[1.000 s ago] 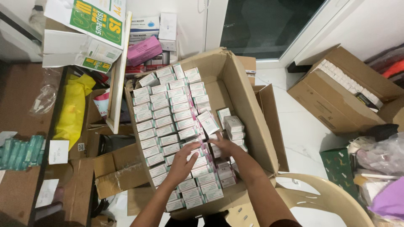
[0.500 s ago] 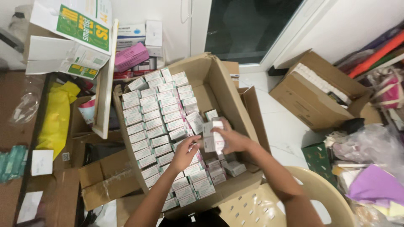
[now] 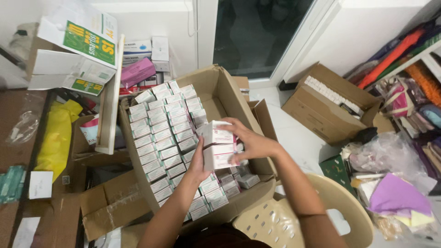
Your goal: The person sits on the floor and repeatedly picks up small white boxes with pink labels from a large cardboard box. They inspect each box by turning it over, then place it into a smaller cardboard box. The person continues this process, filling the smaller box with the small boxes.
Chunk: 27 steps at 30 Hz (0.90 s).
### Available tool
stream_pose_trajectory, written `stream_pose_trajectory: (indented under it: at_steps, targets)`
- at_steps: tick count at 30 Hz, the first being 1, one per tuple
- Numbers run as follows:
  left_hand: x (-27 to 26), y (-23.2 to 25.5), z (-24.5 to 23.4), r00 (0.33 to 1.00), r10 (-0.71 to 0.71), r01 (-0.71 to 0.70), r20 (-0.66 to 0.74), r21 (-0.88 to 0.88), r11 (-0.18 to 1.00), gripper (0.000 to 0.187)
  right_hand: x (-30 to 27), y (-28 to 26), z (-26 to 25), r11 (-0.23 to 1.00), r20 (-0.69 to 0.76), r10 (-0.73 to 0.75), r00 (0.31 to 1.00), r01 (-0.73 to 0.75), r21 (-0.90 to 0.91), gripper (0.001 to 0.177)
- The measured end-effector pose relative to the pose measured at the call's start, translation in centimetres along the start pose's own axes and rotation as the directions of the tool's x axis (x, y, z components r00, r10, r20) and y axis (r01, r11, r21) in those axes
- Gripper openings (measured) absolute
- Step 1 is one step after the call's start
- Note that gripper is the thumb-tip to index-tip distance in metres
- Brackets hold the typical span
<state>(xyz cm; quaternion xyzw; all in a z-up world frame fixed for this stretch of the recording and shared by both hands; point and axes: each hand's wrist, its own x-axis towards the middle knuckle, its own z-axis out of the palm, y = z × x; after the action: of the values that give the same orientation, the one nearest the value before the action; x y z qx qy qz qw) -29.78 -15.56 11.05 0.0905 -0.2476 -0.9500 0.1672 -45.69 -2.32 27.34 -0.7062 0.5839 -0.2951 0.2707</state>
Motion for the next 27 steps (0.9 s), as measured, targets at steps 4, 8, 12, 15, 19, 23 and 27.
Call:
stream_pose_trajectory:
  at_steps: [4, 8, 12, 15, 19, 23, 27]
  targets:
    - [-2.0, 1.2, 0.5, 0.997, -0.035, 0.046, 0.062, -0.176, 0.983, 0.074, 0.8, 4.4, 2.5, 0.941, -0.244, 0.032, 0.969, 0.054, 0.335, 0.115]
    - [-3.4, 2.1, 0.3, 0.994, -0.102, 0.105, 0.024, -0.119, 0.987, 0.066, 2.0, 9.1, 7.0, 0.773, -0.230, -0.035, 0.973, 0.172, 0.611, 0.117]
    - [-4.8, 2.7, -0.8, 0.991, -0.126, 0.129, 0.033, -0.123, 0.984, 0.062, 3.0, 12.0, 9.8, 0.703, -0.231, -0.030, 0.973, 0.185, 0.686, 0.107]
    - [-5.4, 2.9, -1.6, 0.987, -0.162, 0.160, 0.002, -0.160, 0.974, 0.058, 3.3, 12.9, 10.9, 0.715, -0.240, 0.052, 0.969, 0.132, 0.686, 0.094]
    - [-5.9, 3.1, -1.6, 0.993, -0.116, 0.120, 0.037, -0.135, 0.984, 0.066, 4.3, 12.8, 12.2, 0.665, -0.360, 0.063, 0.931, 0.230, 0.711, 0.086]
    - [-7.1, 3.9, -1.1, 0.996, -0.080, 0.079, -0.049, -0.030, 0.996, 0.078, 4.8, 12.4, 12.2, 0.381, -0.445, 0.150, 0.883, 0.364, 0.850, 0.088]
    - [-8.2, 5.4, 0.0, 0.945, 0.273, -0.280, 0.182, 0.011, 0.960, 0.082, 4.0, 12.0, 10.4, 0.443, -0.484, 0.099, 0.870, 0.397, 0.804, 0.087]
